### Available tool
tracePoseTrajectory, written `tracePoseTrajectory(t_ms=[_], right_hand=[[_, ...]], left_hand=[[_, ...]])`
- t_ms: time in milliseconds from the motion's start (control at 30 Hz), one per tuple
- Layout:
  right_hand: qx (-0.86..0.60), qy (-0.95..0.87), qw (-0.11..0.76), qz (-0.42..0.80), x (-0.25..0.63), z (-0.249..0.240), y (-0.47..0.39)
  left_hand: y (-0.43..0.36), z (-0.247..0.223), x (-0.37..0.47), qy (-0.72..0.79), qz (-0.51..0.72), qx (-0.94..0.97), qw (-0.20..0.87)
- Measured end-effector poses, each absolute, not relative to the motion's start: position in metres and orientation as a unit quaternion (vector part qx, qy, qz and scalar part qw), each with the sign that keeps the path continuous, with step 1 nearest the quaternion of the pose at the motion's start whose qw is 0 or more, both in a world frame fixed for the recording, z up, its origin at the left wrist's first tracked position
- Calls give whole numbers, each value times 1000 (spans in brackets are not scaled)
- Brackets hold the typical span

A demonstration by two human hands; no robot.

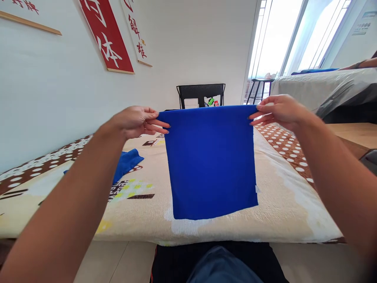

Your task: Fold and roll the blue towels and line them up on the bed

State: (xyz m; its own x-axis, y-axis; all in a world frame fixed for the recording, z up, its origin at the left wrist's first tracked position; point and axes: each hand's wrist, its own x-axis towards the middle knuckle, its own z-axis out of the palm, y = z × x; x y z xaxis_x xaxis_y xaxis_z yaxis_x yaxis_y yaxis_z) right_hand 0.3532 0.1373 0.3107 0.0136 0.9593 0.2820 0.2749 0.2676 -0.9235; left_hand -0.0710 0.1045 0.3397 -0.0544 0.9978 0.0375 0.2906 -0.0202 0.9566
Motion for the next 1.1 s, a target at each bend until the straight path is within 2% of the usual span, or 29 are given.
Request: tracePoseTrajectory(t_ms=[100,233,367,467,600,700,833,1100], right_hand=[[-485,-604,542,326,345,295,154],[-427,-598,621,274,343,282,159],[-391,-633,630,223,354,246,136],[-416,-660,584,224,369,186,101],[-479,-743,393,254,387,90,49],[-507,-767,307,245,394,42,19],[-502,-786,261,252,398,24,0],[-467,-827,237,205,405,26,-10]], left_hand=[[122,322,-52,536,513,550,383],[130,312,-42,437,620,577,302],[107,285,-55,428,590,651,212],[70,237,-73,465,447,733,217],[20,148,-91,509,274,776,252],[-7,94,-95,528,199,777,279],[-25,62,-98,538,194,761,306],[-41,70,-97,508,173,825,177]])
